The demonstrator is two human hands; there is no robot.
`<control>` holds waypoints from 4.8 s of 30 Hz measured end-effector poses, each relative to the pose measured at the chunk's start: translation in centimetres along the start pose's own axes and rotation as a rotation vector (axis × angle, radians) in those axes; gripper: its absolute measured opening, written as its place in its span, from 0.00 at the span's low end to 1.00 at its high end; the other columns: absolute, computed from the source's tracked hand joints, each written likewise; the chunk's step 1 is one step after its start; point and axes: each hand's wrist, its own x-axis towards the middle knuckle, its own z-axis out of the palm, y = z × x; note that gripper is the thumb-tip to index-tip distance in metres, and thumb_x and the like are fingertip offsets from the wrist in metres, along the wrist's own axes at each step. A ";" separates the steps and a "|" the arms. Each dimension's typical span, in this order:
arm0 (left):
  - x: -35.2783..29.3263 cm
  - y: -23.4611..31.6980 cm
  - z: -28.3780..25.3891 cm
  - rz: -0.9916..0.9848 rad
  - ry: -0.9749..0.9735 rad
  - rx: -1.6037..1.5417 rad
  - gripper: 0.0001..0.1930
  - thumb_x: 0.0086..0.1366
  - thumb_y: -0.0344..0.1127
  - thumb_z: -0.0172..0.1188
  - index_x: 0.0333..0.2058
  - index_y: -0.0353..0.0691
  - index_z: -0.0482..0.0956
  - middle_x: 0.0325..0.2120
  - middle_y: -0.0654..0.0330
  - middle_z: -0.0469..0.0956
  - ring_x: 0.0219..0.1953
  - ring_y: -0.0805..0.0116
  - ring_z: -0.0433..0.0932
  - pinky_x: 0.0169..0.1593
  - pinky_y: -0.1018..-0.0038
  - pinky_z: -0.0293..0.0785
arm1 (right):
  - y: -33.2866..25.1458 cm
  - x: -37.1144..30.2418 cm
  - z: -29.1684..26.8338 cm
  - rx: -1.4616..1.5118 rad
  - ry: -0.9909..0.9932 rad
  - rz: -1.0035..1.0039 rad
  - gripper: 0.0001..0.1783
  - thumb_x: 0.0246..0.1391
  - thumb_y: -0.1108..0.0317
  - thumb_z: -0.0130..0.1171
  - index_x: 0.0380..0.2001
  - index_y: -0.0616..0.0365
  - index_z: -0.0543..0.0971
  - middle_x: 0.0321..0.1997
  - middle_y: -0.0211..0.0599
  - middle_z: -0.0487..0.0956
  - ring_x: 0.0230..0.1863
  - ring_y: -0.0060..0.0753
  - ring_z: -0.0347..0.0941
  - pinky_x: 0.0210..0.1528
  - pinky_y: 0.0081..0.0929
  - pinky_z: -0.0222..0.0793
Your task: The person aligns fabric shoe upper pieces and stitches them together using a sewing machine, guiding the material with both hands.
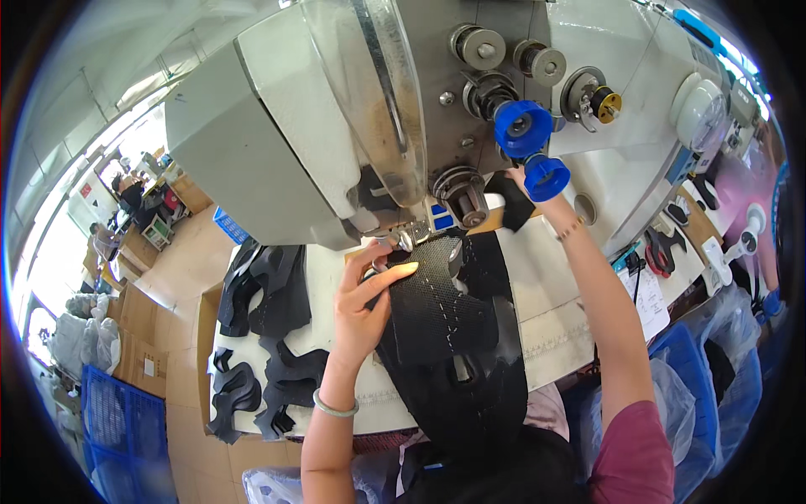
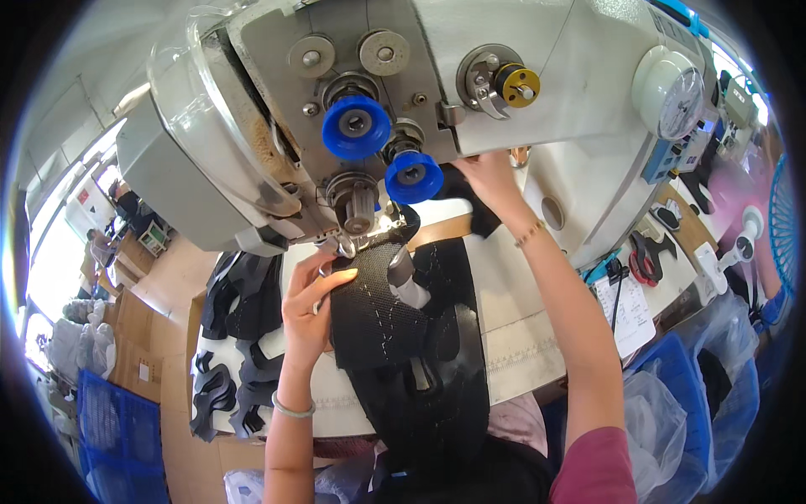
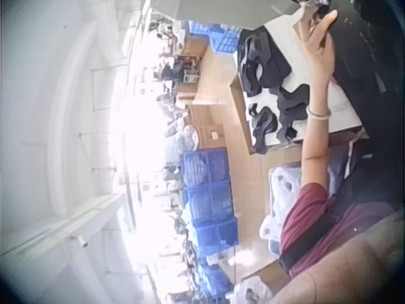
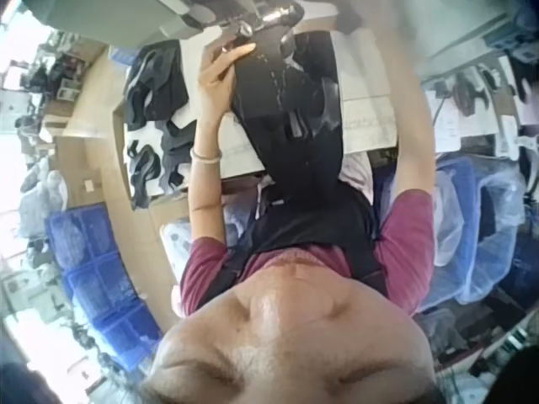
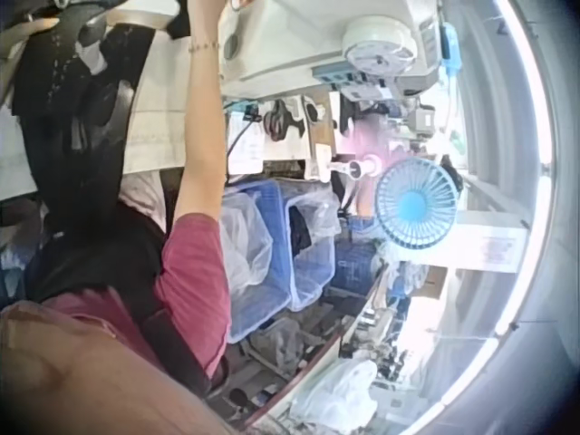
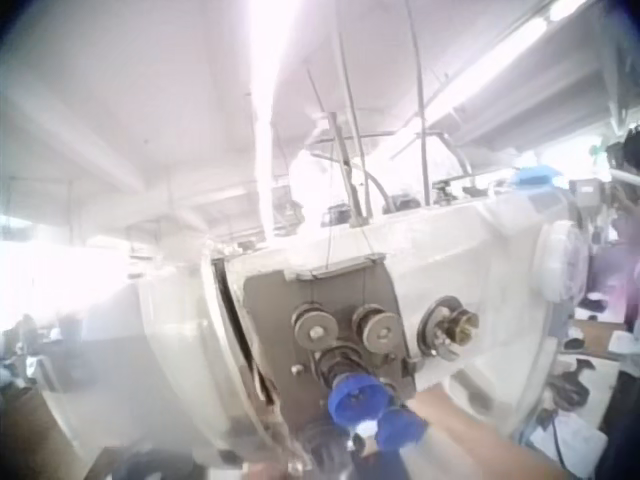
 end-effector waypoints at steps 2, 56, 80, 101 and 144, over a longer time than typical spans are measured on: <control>-0.5 0.7 -0.3 -0.154 0.094 -0.023 0.20 0.53 0.13 0.51 0.40 0.41 0.81 0.44 0.54 0.72 0.49 0.61 0.72 0.55 0.69 0.68 | -0.5 -2.1 -1.5 -0.207 0.250 -0.232 0.12 0.48 0.69 0.61 0.34 0.64 0.76 0.27 0.40 0.77 0.23 0.31 0.71 0.27 0.25 0.67; -4.8 6.3 2.4 -1.063 0.039 -0.975 0.13 0.57 0.22 0.58 0.42 0.25 0.72 0.35 0.49 0.77 0.31 0.59 0.80 0.33 0.70 0.83 | -4.1 -14.1 0.2 0.693 -0.823 0.360 0.15 0.48 0.64 0.59 0.36 0.64 0.78 0.25 0.24 0.76 0.27 0.11 0.67 0.30 0.15 0.64; -7.4 6.7 1.5 -1.058 0.016 -0.927 0.10 0.60 0.25 0.58 0.40 0.28 0.75 0.33 0.58 0.78 0.31 0.70 0.79 0.32 0.78 0.79 | -6.3 -14.6 0.7 0.394 -0.786 0.200 0.16 0.51 0.61 0.61 0.34 0.64 0.76 0.25 0.27 0.75 0.26 0.13 0.66 0.28 0.17 0.65; -14.5 -6.3 -13.6 -1.001 0.133 1.015 0.18 0.62 0.41 0.49 0.28 0.28 0.77 0.28 0.40 0.77 0.33 0.42 0.76 0.38 0.57 0.72 | -7.1 -10.7 2.9 0.363 -0.585 -0.027 0.08 0.54 0.72 0.56 0.32 0.68 0.74 0.25 0.27 0.73 0.27 0.13 0.62 0.30 0.16 0.60; -0.4 4.7 -0.5 -0.634 0.041 -0.366 0.11 0.60 0.26 0.59 0.41 0.33 0.71 0.28 0.61 0.79 0.31 0.83 0.72 0.37 0.88 0.66 | -5.6 -17.2 0.5 0.788 -0.519 0.546 0.13 0.57 0.62 0.56 0.33 0.60 0.67 0.23 0.32 0.73 0.23 0.22 0.73 0.23 0.17 0.68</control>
